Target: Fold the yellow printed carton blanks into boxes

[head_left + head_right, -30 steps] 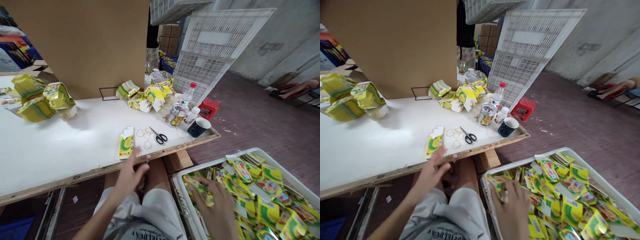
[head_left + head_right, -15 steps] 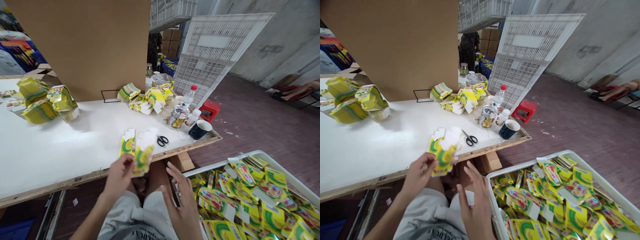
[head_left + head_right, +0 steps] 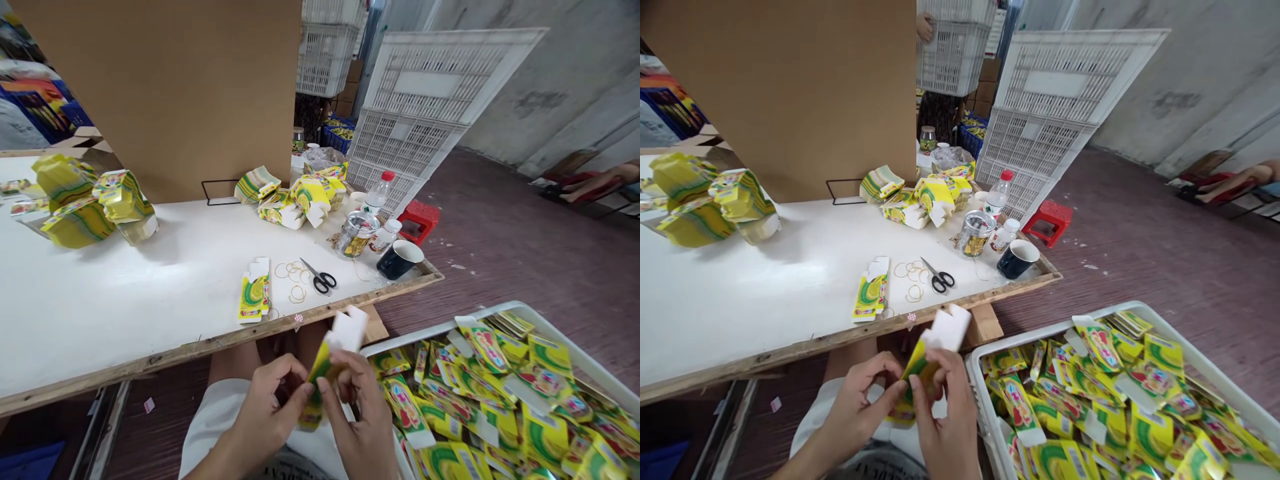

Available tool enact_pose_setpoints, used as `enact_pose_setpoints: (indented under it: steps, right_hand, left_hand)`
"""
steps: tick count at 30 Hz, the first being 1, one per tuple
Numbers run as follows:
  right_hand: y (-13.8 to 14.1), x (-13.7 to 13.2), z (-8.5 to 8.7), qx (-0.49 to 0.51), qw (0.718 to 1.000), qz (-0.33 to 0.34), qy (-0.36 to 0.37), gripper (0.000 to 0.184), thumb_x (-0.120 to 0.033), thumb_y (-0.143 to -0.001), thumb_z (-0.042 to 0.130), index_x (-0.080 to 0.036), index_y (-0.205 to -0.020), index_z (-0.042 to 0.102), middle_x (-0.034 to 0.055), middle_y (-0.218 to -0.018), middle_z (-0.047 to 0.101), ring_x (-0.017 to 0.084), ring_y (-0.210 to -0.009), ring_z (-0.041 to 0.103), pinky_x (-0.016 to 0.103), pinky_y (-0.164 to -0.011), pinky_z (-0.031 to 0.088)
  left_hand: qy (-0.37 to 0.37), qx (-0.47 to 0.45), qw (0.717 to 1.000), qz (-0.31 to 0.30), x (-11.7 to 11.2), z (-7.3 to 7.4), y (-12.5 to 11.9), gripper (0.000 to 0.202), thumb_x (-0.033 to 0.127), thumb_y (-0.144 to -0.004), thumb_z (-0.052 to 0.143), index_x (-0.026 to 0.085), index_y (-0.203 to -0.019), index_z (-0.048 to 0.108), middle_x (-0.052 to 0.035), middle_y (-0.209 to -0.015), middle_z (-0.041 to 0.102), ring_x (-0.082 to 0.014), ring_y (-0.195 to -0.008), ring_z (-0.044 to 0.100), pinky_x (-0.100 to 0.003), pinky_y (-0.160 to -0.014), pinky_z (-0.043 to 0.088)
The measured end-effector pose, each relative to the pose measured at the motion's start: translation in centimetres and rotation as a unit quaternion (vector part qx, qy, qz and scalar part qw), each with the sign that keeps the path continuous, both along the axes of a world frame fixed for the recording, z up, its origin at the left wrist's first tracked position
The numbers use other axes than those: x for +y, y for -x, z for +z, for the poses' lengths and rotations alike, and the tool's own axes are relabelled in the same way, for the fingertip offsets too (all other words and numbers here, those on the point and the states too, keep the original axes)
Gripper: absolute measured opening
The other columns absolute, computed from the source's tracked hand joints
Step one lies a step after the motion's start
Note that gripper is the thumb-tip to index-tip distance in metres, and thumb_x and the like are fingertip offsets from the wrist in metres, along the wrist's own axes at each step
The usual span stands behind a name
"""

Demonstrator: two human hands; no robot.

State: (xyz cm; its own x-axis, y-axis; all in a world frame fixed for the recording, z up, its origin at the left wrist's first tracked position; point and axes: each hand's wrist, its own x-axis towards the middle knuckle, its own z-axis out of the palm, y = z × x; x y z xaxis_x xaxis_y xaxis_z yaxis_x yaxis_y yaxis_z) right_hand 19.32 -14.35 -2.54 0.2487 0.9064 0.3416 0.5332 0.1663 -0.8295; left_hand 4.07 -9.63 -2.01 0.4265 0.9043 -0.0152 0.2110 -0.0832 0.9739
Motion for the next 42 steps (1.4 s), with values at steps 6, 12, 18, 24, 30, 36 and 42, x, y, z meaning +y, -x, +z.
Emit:
enact_pose_setpoints:
  steps: [6, 12, 18, 24, 30, 36, 42]
  right_hand:
    - [0.6, -0.7, -0.5, 0.108, 0.994, -0.005, -0.014, 0.02, -0.023, -0.093, 0.058, -0.027, -0.112, 0.053, 0.0028, -0.094, 0.061, 0.016, -0.083, 0.064, 0.024, -0.07, 0.055]
    - [-0.1, -0.8, -0.7, 0.078, 0.992, -0.096, -0.021, 0.028, -0.028, -0.092, 0.061, -0.023, -0.119, 0.054, 0.0056, -0.097, 0.059, 0.015, -0.068, 0.056, 0.026, -0.061, 0.05]
    - [-0.9, -0.9, -2.3, 0.153, 0.985, -0.055, 0.055, 0.023, -0.033, -0.095, 0.058, -0.022, -0.115, 0.056, 0.0097, -0.101, 0.069, 0.02, -0.081, 0.067, 0.028, -0.067, 0.057]
    - [-2.1, -1.1, -1.7, 0.146, 0.987, -0.009, 0.068, 0.029, -0.037, -0.095, 0.058, -0.023, -0.12, 0.059, 0.0083, -0.104, 0.069, 0.018, -0.081, 0.066, 0.027, -0.068, 0.056]
    - [-2.8, -0.6, -0.5, 0.099, 0.988, 0.075, 0.093, 0.029, -0.038, -0.099, 0.048, -0.022, -0.077, 0.056, -0.0011, -0.069, 0.055, 0.015, -0.063, 0.055, 0.023, -0.057, 0.045]
    - [-3.3, -0.2, -0.8, 0.068, 0.996, 0.026, 0.044, 0.019, -0.036, -0.095, 0.056, -0.024, -0.105, 0.069, 0.0093, -0.106, 0.069, 0.022, -0.093, 0.067, 0.031, -0.076, 0.056]
    - [-3.6, -0.1, -0.1, 0.084, 0.991, 0.071, 0.081, 0.031, -0.048, -0.092, 0.058, -0.026, -0.103, 0.076, 0.0073, -0.093, 0.073, 0.023, -0.086, 0.069, 0.031, -0.071, 0.056]
  left_hand:
    - [0.214, -0.221, 0.941, -0.139, -0.5, -0.5, -1.2, 0.051, 0.058, -0.08, 0.069, 0.02, -0.115, 0.068, -0.0087, -0.102, 0.071, -0.0213, -0.093, 0.063, -0.032, -0.088, 0.048]
    - [0.274, -0.281, 0.919, -0.048, -0.3, -1.9, -2.2, 0.059, 0.065, -0.075, 0.07, 0.014, -0.106, 0.073, -0.0072, -0.081, 0.074, -0.0221, -0.074, 0.067, -0.032, -0.07, 0.052]
    - [0.209, -0.232, 0.95, -0.03, -0.1, -2.2, -1.7, 0.043, 0.048, -0.088, 0.065, 0.017, -0.118, 0.061, -0.0086, -0.095, 0.074, -0.0214, -0.085, 0.068, -0.031, -0.077, 0.052]
    - [0.193, -0.192, 0.958, -0.092, 0.5, -1.5, 0.0, 0.055, 0.038, -0.085, 0.071, 0.025, -0.133, 0.048, -0.0076, -0.105, 0.071, -0.0208, -0.095, 0.067, -0.03, -0.083, 0.05]
    - [0.244, -0.183, 0.946, -0.108, 0.5, -1.4, 0.4, 0.044, 0.027, -0.071, 0.085, 0.022, -0.107, 0.059, 0.0008, -0.083, 0.068, -0.0127, -0.07, 0.062, -0.021, -0.064, 0.043]
    - [0.225, -0.19, 0.948, -0.123, 0.7, -1.6, 0.3, 0.07, 0.035, -0.078, 0.079, 0.023, -0.139, 0.048, -0.0105, -0.105, 0.072, -0.0247, -0.097, 0.069, -0.031, -0.078, 0.051]
    - [0.137, -0.124, 0.981, -0.061, 1.0, -1.5, 0.2, 0.039, 0.029, -0.083, 0.072, 0.022, -0.121, 0.066, -0.0113, -0.127, 0.068, -0.0255, -0.11, 0.066, -0.029, -0.085, 0.054]
